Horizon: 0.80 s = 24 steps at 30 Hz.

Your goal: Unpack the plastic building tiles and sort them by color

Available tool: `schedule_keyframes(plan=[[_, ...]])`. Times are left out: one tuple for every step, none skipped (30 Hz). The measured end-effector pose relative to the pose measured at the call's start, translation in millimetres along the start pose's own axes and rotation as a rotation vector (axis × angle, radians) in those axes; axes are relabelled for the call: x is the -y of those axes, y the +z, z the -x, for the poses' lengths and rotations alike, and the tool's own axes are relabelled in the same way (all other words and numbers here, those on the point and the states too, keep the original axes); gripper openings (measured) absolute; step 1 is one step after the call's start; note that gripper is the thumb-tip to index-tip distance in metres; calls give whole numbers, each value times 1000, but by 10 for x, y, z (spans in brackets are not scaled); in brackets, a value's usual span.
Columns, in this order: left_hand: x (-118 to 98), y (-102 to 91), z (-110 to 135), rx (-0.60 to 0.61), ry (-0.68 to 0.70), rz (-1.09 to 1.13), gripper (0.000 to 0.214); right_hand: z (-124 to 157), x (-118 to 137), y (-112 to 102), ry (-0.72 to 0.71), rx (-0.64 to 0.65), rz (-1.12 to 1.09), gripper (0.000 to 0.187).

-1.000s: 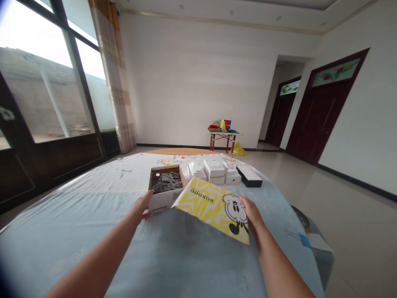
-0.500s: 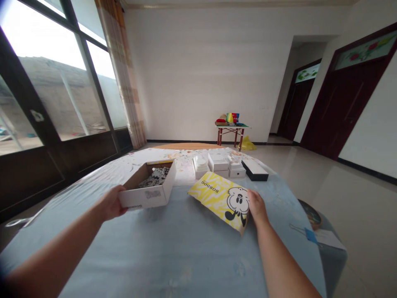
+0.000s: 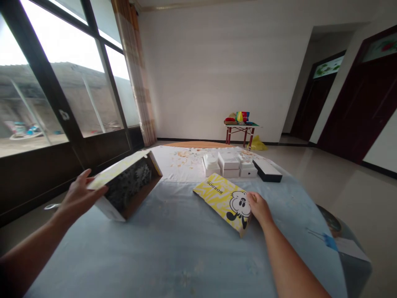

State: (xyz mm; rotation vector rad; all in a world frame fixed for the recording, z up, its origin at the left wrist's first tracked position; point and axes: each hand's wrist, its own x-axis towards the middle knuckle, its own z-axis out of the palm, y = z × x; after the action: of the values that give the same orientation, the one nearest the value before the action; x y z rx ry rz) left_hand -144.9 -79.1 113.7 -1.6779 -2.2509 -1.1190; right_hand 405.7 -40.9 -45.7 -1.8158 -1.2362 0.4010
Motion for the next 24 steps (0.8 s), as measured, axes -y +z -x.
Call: schedule_keyframes(plan=[[-25,-15,64,-29,106,-81,78,-4,-11,0,6,6,-7,44],[-52,-19,142,-33,193,-126,83,-8,-21,1,8,8,-15,45],[-80,-15,229,-44,256,-156,85,-12,-30,1,8,9,-21,45],[-107,-5,319,-49,314,-180,87,-13,-36,1,8,11,-25,45],[-131,8,407,-49,363,-197,88,-13,-39,0,9,12,-27,45],[-153,21,487,-45,407,-210,90,-11,-38,-2,11,12,-28,45],[-171,33,556,-34,455,-220,92,-7,-34,-7,13,12,-28,45],[-187,43,612,-19,495,-227,94,-2,-27,-12,15,14,-30,45],[-201,49,655,-4,525,-231,96,4,-19,-18,18,17,-35,46],[-212,52,686,10,542,-233,98,11,-11,-24,21,19,-43,46],[-222,51,707,20,547,-231,99,17,-3,-29,23,24,-55,47],[-230,46,722,30,544,-225,100,23,3,-34,26,31,-68,47],[-238,36,735,38,539,-214,101,28,8,-38,29,35,-81,48],[-245,21,750,47,536,-201,101,33,12,-41,31,33,-88,47],[-250,2,770,52,540,-187,102,36,15,-43,30,31,-91,47],[-255,-20,795,50,551,-172,104,39,17,-45,27,28,-90,46],[-259,-45,824,41,570,-159,105,40,20,-46,23,26,-87,46],[-263,-73,854,24,592,-147,106,40,22,-48,19,26,-84,45],[-267,-102,881,-4,616,-133,105,40,25,-49,17,28,-76,45],[-272,-132,900,-38,633,-118,104,38,28,-51,15,33,-66,46],[-279,-163,908,-75,639,-103,102,37,32,-54,15,36,-52,46],[-287,-193,901,-118,634,-88,99,35,35,-56,14,38,-37,47],[-296,-222,879,-164,616,-73,97,33,38,-58,12,39,-20,47],[-305,-249,842,-210,586,-56,96,30,39,-60,10,39,-6,48]])
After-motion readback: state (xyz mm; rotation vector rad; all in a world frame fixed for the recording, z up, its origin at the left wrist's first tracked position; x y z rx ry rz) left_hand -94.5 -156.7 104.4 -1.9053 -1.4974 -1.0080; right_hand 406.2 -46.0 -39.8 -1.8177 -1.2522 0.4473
